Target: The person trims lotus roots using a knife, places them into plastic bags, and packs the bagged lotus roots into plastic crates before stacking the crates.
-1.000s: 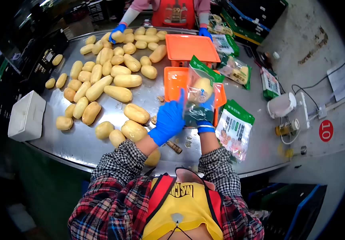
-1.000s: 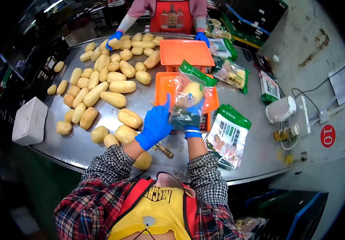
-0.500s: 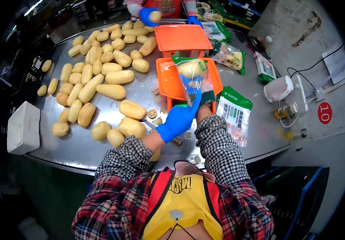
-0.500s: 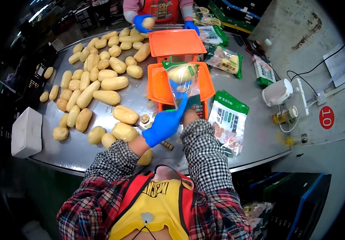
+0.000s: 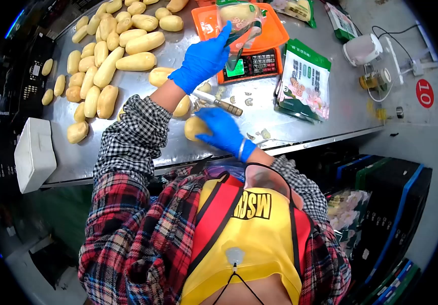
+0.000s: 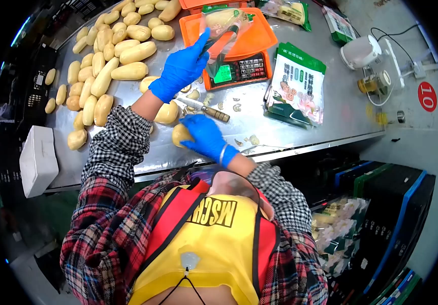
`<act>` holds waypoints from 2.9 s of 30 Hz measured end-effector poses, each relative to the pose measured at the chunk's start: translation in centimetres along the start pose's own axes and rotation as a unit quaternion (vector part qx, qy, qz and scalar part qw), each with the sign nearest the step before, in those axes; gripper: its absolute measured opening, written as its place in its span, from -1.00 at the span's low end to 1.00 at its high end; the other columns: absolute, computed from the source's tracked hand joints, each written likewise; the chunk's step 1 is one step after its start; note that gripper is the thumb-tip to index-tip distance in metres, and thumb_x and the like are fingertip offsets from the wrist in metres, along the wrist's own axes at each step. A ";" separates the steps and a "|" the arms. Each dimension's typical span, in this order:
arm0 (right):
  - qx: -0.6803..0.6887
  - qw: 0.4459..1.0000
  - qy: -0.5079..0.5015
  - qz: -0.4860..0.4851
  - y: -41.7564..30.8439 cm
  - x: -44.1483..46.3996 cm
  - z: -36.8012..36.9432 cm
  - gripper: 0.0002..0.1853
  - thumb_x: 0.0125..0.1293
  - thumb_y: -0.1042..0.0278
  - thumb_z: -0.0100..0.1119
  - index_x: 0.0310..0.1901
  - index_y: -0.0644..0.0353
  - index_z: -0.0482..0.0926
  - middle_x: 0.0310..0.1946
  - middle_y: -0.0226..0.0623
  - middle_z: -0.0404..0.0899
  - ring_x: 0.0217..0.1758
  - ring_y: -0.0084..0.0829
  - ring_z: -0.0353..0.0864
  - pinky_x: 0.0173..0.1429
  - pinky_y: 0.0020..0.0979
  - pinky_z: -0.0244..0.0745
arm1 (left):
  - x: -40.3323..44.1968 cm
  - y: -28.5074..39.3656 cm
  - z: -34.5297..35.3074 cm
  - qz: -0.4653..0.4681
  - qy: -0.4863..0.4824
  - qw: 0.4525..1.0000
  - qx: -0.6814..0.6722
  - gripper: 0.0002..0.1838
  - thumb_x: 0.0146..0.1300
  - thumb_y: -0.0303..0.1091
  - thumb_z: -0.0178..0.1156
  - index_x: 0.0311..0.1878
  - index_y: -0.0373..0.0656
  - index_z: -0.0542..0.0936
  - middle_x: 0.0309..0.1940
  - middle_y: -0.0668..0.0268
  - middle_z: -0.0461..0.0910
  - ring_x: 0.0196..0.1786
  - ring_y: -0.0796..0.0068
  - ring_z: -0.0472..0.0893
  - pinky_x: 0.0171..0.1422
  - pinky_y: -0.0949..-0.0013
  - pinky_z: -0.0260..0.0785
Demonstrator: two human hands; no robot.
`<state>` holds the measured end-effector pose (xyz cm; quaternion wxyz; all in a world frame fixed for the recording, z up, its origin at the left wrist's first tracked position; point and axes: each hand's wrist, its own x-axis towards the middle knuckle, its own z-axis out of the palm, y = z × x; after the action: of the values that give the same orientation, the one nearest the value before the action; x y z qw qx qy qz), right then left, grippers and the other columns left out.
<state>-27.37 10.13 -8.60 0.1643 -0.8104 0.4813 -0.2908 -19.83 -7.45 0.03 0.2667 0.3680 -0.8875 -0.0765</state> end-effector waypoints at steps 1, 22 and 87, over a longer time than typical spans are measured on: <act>-0.041 0.998 -0.045 -0.011 -0.2 -0.1 1.3 -0.30 0.00 0.13 0.40 0.21 0.11 0.41 0.06 -0.05 0.46 0.05 -0.06 0.49 0.14 -0.18 0.41 | -0.2 0.1 0.0 -0.011 -0.005 1.000 -0.005 -0.26 0.21 -0.24 0.08 0.47 0.07 0.07 -0.37 0.11 0.62 -0.40 0.08 0.63 -0.38 0.05 0.45; 0.512 0.746 0.386 0.180 1.2 4.1 -11.5 -0.28 0.10 0.45 0.32 0.31 0.17 0.24 0.18 -0.18 0.38 0.21 -0.27 0.45 0.22 -0.26 0.45 | 1.3 1.1 2.4 0.002 0.108 0.982 -0.157 -0.43 0.27 -0.26 0.07 0.34 -0.17 0.28 -0.36 -0.03 0.59 -0.31 -0.03 0.61 -0.25 0.02 0.43; -0.418 0.339 0.744 0.396 -33.9 -45.9 -18.3 -0.83 0.29 0.41 0.20 -0.16 0.30 0.59 -0.35 -0.24 0.61 -0.32 -0.36 0.59 -0.20 -0.38 0.47 | -18.0 55.6 -6.3 0.326 -0.614 0.463 -0.550 -0.47 0.28 -0.53 0.06 0.35 -0.28 0.32 -0.11 0.26 0.59 -0.21 0.57 0.57 0.01 0.45 0.43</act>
<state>-32.49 66.91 9.77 -0.5262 0.0632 0.7279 -0.4351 -40.03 45.31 16.35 -0.1943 -0.3127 -0.6524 -0.6624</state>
